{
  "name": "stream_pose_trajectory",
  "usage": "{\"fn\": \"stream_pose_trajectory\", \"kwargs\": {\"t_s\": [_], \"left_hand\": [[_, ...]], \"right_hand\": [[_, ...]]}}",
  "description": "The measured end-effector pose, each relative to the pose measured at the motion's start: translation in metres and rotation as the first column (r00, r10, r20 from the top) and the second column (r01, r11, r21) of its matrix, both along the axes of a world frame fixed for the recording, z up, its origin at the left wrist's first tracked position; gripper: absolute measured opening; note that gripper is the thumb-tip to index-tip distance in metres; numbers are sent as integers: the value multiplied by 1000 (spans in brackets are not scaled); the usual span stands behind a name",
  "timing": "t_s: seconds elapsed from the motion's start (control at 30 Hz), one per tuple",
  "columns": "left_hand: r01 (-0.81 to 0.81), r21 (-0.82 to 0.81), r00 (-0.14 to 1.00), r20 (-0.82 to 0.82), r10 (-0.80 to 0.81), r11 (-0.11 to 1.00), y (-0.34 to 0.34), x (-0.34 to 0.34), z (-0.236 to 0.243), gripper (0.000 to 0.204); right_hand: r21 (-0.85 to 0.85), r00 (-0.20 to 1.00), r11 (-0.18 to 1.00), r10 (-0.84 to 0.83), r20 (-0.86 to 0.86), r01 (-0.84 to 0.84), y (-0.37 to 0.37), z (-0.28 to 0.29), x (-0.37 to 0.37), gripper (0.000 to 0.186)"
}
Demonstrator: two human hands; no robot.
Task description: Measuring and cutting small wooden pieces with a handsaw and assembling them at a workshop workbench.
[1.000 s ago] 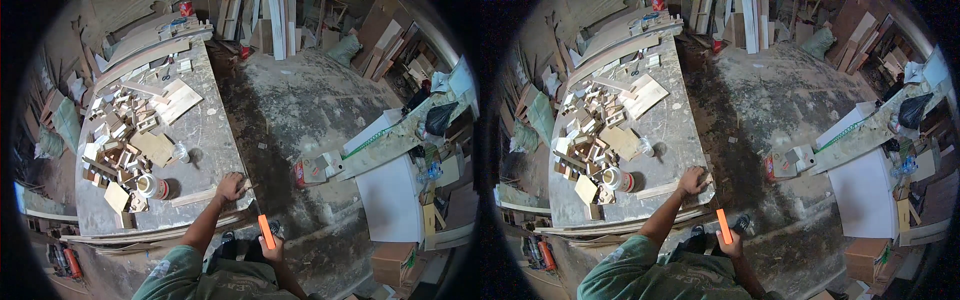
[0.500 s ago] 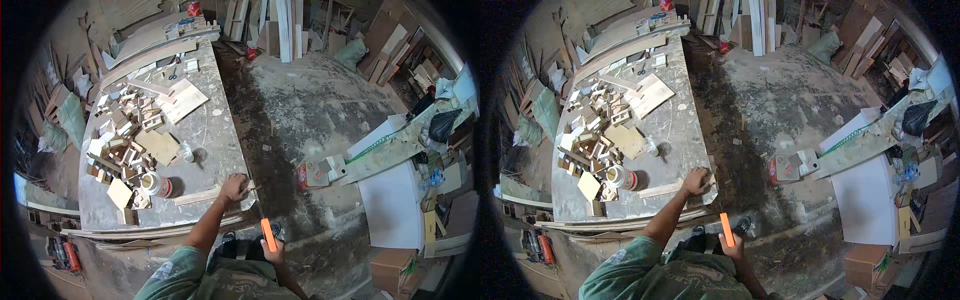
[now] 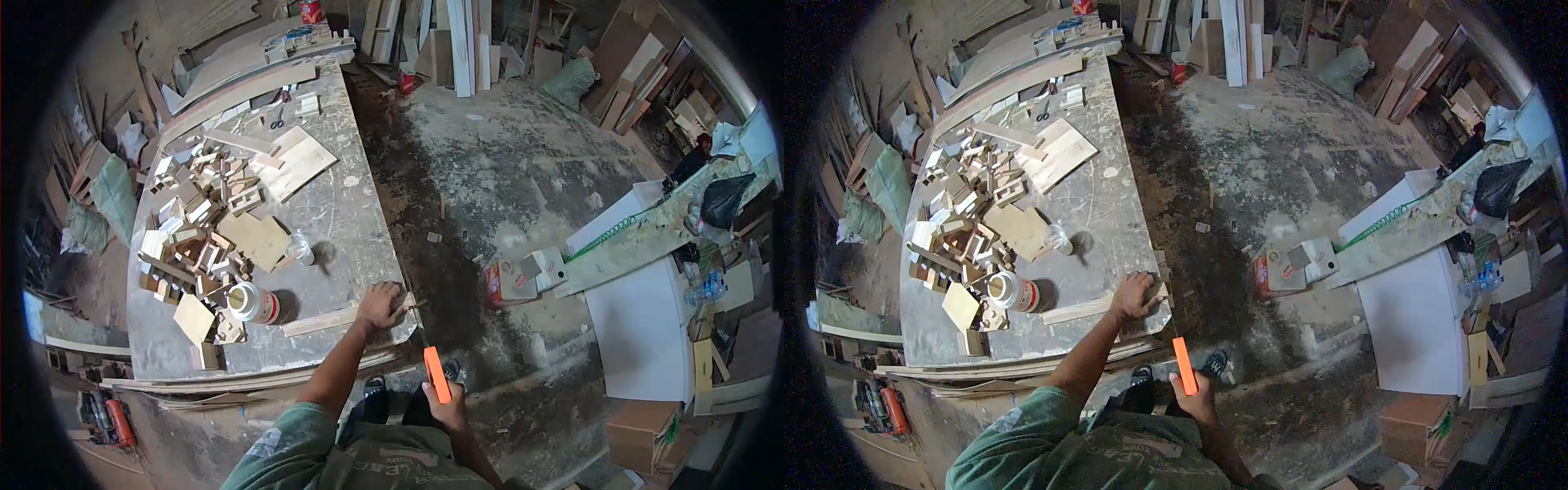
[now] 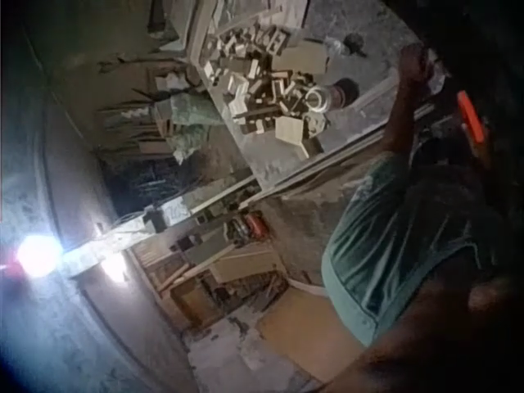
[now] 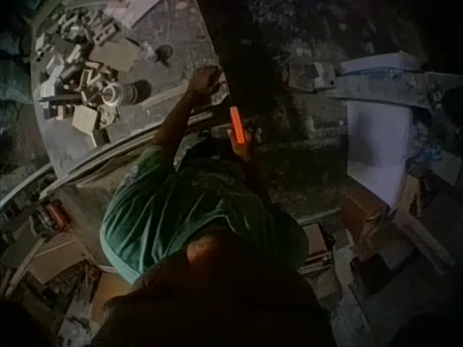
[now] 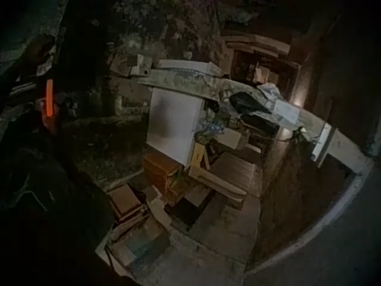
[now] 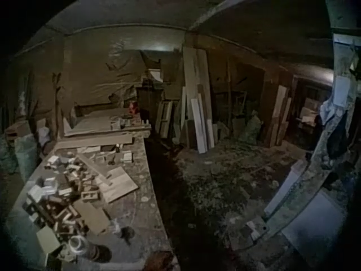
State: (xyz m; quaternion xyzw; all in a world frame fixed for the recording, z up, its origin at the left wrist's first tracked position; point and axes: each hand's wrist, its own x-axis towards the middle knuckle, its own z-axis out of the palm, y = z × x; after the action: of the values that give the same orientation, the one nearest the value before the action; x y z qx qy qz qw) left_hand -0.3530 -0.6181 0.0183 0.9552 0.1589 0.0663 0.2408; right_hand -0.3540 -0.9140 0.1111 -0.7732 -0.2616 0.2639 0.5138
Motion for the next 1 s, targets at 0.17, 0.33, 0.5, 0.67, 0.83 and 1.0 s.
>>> {"fn": "stream_pose_trajectory", "kwargs": {"t_s": [0.17, 0.33, 0.5, 0.67, 0.83, 1.0], "left_hand": [[-13, 43, 997, 71, 10, 999, 7, -6, -11, 47], [32, -35, 998, 54, -30, 999, 5, 0, -7, 50], [8, 16, 987, 159, -11, 1000, 7, -5, -19, 48], [-44, 131, 984, 180, 20, 990, 6, -5, -25, 50], [23, -33, 998, 54, -21, 999, 13, 0, -14, 50], [3, -95, 997, 71, 3, 996, 17, 1, -15, 51]], "right_hand": [[23, 999, 999, -32, 13, 31, -8, 16, -11, 27], [9, 996, 999, 34, 79, -35, 3, 2, 10, 28], [50, 998, 997, 56, 1, -56, -2, 11, -6, 28], [0, 996, 997, 72, 53, -72, -7, 33, -6, 26], [-9, 996, 1000, -27, 80, 28, -1, 48, -6, 25], [87, 993, 994, -75, 92, 67, -8, 15, -10, 24]]}}
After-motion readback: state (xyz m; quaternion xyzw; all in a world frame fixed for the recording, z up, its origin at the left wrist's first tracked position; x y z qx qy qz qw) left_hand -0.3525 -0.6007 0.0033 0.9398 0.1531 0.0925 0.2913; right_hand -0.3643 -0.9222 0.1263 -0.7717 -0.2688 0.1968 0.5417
